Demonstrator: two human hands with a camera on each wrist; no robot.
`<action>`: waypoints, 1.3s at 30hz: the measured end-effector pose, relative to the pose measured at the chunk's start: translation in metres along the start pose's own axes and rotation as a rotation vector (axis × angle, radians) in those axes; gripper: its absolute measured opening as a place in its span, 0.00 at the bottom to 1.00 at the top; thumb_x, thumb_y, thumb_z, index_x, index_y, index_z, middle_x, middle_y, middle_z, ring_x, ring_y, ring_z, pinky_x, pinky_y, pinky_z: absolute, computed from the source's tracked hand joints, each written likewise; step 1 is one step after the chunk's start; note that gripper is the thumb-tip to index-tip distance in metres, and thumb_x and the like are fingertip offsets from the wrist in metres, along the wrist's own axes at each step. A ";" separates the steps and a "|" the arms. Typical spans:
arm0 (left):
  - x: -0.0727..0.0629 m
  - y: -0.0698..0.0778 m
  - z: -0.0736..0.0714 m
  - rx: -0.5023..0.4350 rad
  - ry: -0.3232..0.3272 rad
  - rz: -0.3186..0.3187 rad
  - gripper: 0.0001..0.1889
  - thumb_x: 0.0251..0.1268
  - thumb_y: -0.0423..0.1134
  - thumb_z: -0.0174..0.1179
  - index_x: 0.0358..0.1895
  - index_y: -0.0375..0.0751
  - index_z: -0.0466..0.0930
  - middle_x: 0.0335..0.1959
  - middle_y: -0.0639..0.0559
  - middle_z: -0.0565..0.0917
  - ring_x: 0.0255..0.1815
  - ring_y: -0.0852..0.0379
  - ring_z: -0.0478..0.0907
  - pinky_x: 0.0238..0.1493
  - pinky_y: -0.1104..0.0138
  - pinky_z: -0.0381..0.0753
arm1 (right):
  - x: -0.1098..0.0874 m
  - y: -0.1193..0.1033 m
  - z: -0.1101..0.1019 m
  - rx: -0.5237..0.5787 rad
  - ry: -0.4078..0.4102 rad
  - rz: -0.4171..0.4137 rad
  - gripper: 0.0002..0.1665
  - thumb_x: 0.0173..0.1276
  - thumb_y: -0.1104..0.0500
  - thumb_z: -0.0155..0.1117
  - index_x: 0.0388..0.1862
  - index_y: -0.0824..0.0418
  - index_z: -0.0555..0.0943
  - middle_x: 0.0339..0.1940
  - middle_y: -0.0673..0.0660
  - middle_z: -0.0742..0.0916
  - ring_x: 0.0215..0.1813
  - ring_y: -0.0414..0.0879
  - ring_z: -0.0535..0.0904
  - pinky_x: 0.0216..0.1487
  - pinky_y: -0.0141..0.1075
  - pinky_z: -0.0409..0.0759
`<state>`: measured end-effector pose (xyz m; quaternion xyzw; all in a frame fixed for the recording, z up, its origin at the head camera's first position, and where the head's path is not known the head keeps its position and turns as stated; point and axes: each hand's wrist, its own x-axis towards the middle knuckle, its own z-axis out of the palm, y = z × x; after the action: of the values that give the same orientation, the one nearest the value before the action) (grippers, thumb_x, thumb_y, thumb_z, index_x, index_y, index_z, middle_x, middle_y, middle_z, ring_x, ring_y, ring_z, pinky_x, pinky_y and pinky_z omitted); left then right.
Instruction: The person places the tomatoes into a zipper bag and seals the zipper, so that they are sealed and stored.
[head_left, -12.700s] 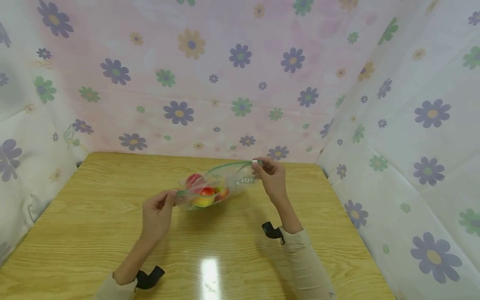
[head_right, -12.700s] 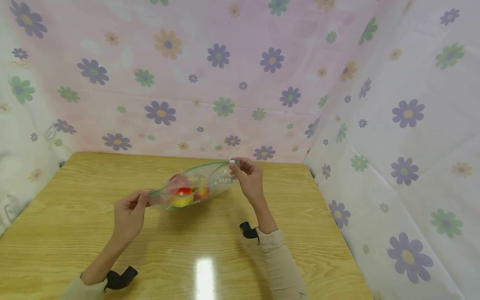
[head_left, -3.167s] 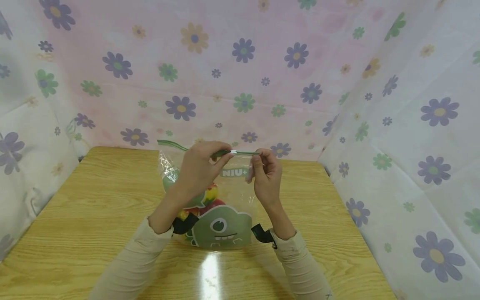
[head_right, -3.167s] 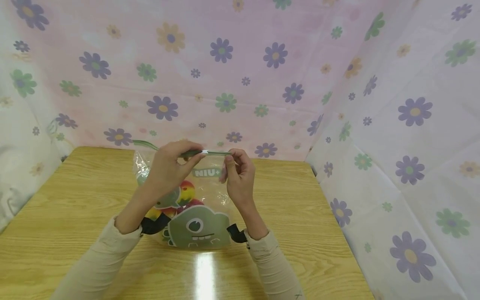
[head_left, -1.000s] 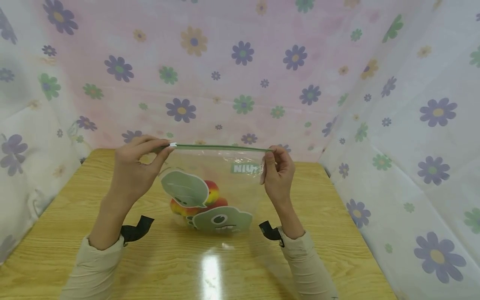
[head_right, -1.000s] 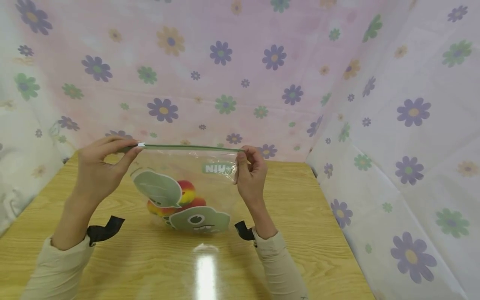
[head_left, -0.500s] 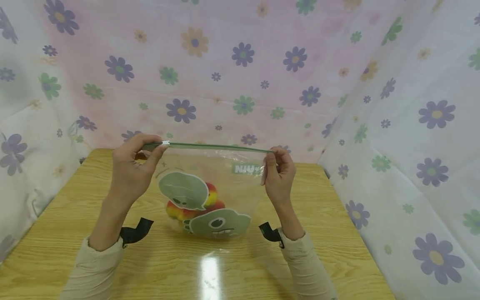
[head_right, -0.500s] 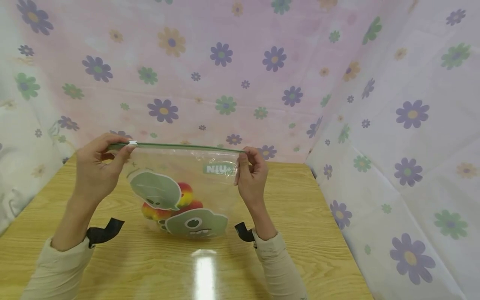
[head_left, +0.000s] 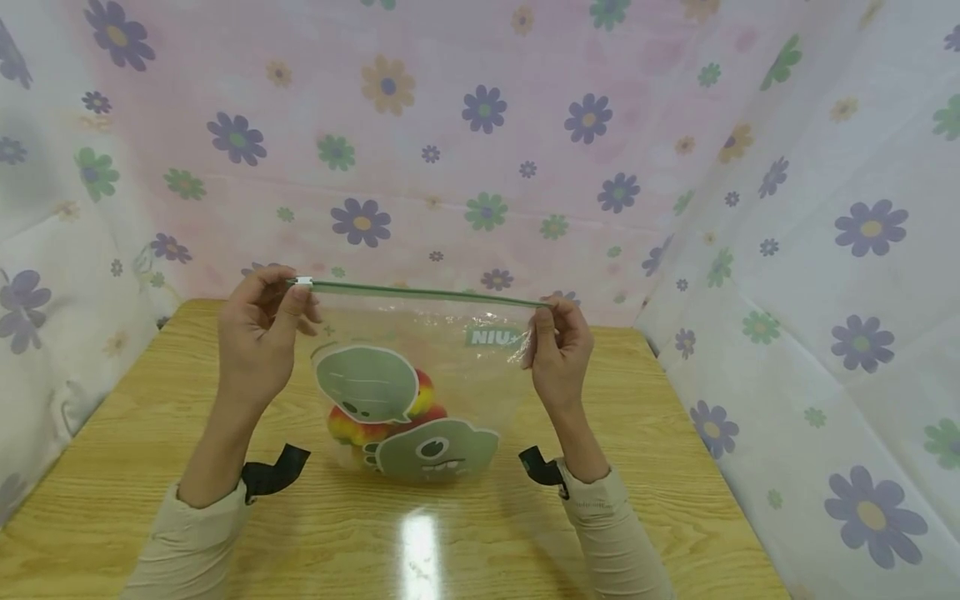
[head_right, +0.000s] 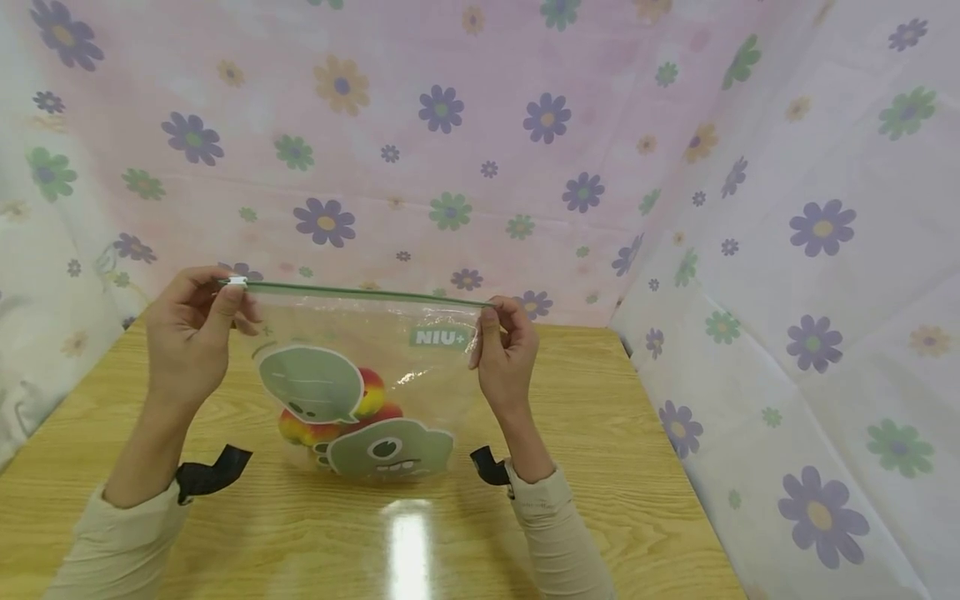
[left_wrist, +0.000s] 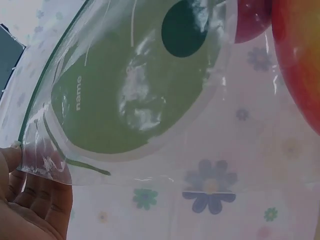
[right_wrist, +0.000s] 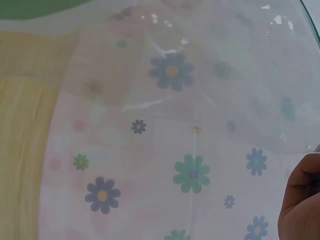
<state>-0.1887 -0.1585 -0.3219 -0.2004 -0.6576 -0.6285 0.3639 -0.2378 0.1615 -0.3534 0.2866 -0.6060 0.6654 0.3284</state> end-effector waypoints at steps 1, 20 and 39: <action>0.000 -0.001 0.000 -0.012 0.007 0.007 0.05 0.76 0.28 0.55 0.46 0.36 0.80 0.28 0.57 0.83 0.24 0.63 0.80 0.26 0.76 0.82 | 0.000 0.000 0.000 -0.001 0.000 0.004 0.11 0.82 0.64 0.52 0.43 0.73 0.75 0.23 0.47 0.79 0.10 0.37 0.69 0.08 0.29 0.63; -0.010 0.008 0.004 0.019 0.064 0.157 0.13 0.76 0.31 0.57 0.49 0.19 0.74 0.25 0.61 0.83 0.20 0.66 0.77 0.22 0.79 0.77 | 0.005 -0.037 -0.019 0.015 -0.171 0.195 0.07 0.82 0.63 0.52 0.43 0.63 0.76 0.26 0.51 0.83 0.14 0.42 0.77 0.11 0.34 0.77; -0.012 -0.022 0.015 -0.075 0.058 -0.222 0.07 0.73 0.29 0.59 0.49 0.31 0.83 0.25 0.59 0.87 0.19 0.65 0.80 0.21 0.75 0.81 | 0.019 0.005 -0.035 -0.093 -0.253 0.460 0.12 0.83 0.58 0.51 0.42 0.67 0.72 0.29 0.53 0.80 0.19 0.42 0.78 0.19 0.34 0.82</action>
<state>-0.2004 -0.1443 -0.3446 -0.1214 -0.6408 -0.6948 0.3032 -0.2531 0.1974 -0.3447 0.2069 -0.7215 0.6527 0.1030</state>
